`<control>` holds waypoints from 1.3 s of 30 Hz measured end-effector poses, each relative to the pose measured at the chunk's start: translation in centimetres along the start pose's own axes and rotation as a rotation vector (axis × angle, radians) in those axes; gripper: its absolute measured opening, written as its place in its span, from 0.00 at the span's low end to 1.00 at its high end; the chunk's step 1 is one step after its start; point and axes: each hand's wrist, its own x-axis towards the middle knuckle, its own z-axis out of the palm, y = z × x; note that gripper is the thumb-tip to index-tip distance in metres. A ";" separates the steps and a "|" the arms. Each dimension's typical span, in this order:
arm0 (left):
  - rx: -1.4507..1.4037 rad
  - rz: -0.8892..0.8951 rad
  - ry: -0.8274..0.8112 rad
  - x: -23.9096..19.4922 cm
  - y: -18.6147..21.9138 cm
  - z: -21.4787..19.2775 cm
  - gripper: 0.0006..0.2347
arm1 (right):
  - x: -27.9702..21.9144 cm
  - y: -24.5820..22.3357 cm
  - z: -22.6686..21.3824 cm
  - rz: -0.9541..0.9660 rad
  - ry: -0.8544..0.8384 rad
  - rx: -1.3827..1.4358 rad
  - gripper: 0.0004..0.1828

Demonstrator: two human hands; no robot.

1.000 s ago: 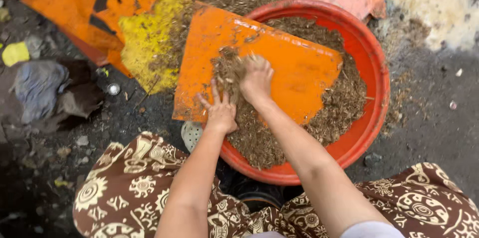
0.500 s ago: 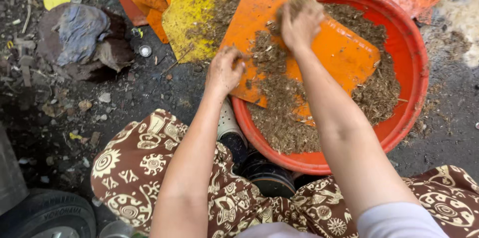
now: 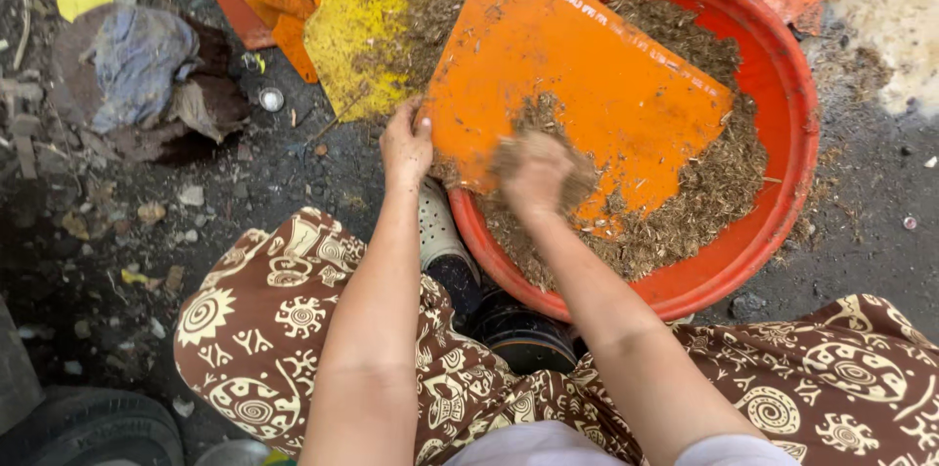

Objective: The person scrubs orange rectangular plates with a handful of dry fibrous material, then rinses them in a red basin filled with water and debris. The person repeats this process for multiple plates, scrubbing both sides and rinsing them before setting them aside.

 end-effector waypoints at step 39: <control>-0.780 -0.324 -0.375 0.8 -0.4 -3.6 0.22 | 0.3 -11.1 -2.0 -0.388 -0.508 -0.126 0.30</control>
